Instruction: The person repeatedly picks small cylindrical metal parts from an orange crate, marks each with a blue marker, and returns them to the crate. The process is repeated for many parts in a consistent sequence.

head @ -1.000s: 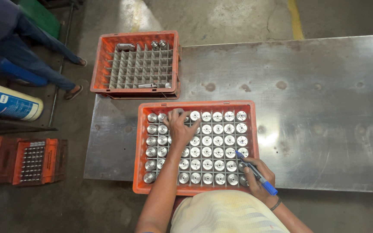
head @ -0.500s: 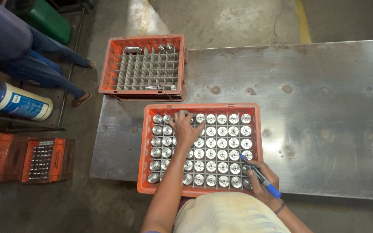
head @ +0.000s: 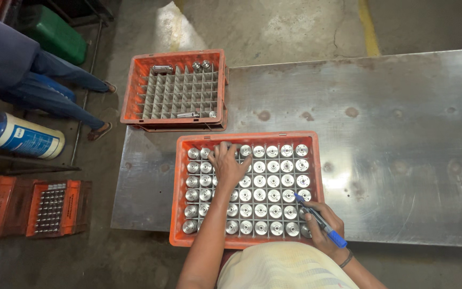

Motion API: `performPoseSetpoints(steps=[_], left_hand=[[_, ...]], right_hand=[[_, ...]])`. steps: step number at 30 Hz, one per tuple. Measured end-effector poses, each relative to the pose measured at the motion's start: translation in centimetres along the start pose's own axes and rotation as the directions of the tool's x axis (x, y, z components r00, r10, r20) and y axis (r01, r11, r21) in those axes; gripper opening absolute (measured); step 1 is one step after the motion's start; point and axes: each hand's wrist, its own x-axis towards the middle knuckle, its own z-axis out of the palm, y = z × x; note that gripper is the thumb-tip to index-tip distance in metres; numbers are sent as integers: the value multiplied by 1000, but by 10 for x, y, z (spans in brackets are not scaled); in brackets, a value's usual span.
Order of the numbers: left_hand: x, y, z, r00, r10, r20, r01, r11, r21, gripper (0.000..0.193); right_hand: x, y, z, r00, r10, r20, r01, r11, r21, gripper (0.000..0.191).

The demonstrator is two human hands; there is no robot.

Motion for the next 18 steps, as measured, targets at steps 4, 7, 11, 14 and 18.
performPoseSetpoints(steps=[4, 7, 11, 14, 18], left_hand=[[-2, -1, 0, 1000, 12, -21, -12, 1000, -6, 51], [-2, -1, 1, 1000, 12, -25, -12, 1000, -13, 51], [-1, -1, 1, 1000, 0, -7, 0, 1000, -15, 51], [0, -1, 0, 1000, 15, -17, -15, 1000, -5, 52], [0, 0, -1, 999, 21, -24, -22, 1000, -17, 48]], right_hand=[[0, 0, -1, 1000, 2, -3, -2, 1000, -11, 22], [0, 0, -1, 1000, 12, 5, -12, 1000, -6, 22], [1, -1, -1, 1000, -7, 0, 7, 1000, -9, 22], [0, -2, -1, 1000, 16, -6, -16, 1000, -16, 22], [1, -3, -2, 1000, 0, -19, 0, 1000, -17, 23]])
